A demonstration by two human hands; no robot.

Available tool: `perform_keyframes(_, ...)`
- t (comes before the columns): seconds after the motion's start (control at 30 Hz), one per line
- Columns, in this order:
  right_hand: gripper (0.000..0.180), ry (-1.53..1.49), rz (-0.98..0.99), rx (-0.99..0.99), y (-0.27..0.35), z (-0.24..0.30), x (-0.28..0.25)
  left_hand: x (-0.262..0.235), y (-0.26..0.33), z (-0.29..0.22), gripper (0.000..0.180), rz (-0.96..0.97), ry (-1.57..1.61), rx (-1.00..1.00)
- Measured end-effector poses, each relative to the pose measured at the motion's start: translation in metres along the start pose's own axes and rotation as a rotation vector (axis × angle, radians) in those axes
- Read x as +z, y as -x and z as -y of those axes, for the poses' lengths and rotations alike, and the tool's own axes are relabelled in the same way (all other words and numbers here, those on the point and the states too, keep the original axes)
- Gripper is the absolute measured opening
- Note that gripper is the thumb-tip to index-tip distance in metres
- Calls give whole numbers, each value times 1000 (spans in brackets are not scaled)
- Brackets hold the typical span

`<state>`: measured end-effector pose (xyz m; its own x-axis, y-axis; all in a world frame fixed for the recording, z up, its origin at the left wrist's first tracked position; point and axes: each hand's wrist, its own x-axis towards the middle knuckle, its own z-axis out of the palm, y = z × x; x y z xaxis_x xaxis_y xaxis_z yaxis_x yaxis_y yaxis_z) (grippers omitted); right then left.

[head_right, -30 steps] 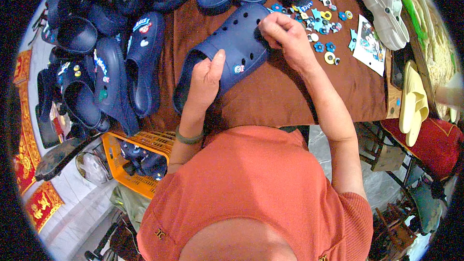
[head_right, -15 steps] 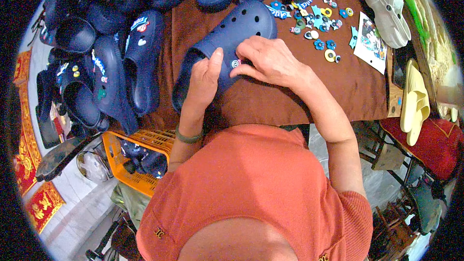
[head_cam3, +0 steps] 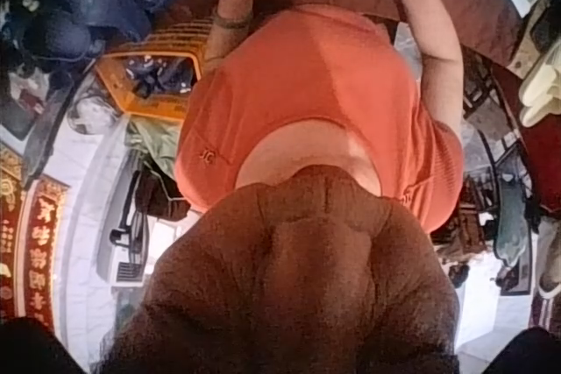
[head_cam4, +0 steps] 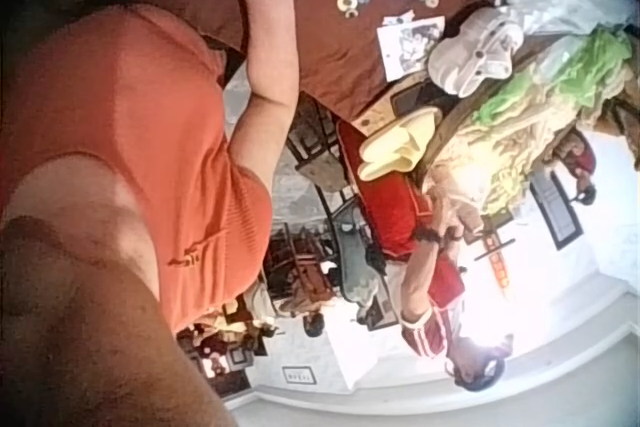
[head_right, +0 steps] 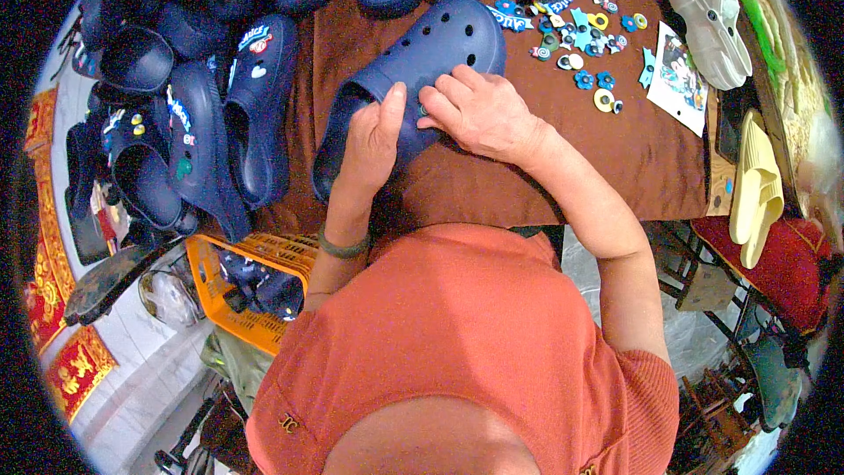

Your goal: Manually insert decorative charms into the holes of foam clogs or sandals.

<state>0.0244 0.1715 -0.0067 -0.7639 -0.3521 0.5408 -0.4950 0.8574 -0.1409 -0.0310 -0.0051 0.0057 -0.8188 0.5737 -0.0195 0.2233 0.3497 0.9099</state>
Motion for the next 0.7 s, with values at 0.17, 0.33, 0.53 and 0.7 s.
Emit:
perform_keyframes(0.17,27,-3,33,23,0,3,3,1,0,1,50,-33,-12,-10)
perform_keyframes(0.33,26,-15,9,30,1,3,4,3,-1,1,53,-56,-12,2)
perform_keyframes(0.53,28,-32,-41,36,1,0,2,0,0,-4,53,-26,-13,-28)
perform_keyframes(0.7,29,-384,94,179,-3,-4,-12,6,2,-7,50,-71,114,27)
